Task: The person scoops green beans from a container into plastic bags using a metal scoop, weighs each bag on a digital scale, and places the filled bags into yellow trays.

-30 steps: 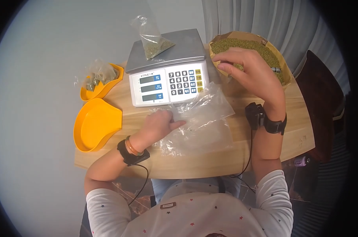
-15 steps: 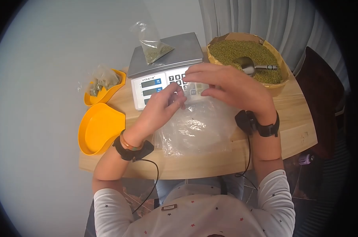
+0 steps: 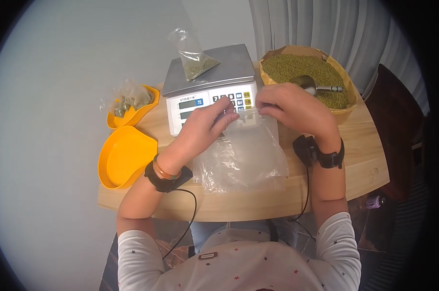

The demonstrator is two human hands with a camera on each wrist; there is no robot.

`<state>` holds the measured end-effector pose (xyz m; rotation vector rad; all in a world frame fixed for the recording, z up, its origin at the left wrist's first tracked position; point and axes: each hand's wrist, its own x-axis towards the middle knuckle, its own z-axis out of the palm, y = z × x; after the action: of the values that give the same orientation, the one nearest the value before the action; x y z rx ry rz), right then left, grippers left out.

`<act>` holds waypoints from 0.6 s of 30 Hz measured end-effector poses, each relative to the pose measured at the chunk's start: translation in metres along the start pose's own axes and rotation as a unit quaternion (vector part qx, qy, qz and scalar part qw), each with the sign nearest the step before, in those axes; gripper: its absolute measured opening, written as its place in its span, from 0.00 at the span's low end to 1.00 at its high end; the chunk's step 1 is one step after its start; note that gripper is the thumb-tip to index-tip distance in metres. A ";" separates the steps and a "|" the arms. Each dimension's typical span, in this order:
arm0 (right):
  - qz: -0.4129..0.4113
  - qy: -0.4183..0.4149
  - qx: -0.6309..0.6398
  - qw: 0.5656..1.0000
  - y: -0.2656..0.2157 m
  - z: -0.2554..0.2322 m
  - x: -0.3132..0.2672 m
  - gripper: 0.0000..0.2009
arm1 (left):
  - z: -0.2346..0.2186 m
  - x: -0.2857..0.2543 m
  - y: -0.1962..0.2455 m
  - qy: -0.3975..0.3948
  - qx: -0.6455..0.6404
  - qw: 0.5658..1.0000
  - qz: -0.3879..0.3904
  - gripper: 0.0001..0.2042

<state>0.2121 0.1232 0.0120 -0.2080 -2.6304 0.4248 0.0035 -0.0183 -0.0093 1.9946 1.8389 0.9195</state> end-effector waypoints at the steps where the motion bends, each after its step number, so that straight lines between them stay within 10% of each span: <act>1: -0.003 0.015 0.002 1.000 0.002 -0.002 -0.002 0.06 | -0.003 0.002 -0.001 0.004 0.002 1.000 0.001 0.07; 7: -0.022 0.066 0.032 0.997 -0.007 -0.026 -0.009 0.05 | -0.018 0.031 -0.013 0.192 -0.017 0.979 0.067 0.13; 12: 0.012 0.081 0.031 0.996 -0.016 -0.042 -0.016 0.05 | -0.034 0.076 -0.058 0.199 -0.130 0.971 -0.018 0.19; 16: 0.025 0.086 0.028 0.996 -0.016 -0.052 -0.022 0.05 | -0.046 0.121 -0.116 0.410 0.198 0.887 0.082 0.34; 18: 0.035 0.083 0.028 0.996 -0.016 -0.054 -0.025 0.05 | -0.051 0.136 -0.125 0.409 0.134 0.901 -0.044 0.37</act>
<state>0.2584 0.1164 0.0524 -0.3058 -2.4507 0.4826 -0.1277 0.1208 -0.0087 1.7621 2.5706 1.7475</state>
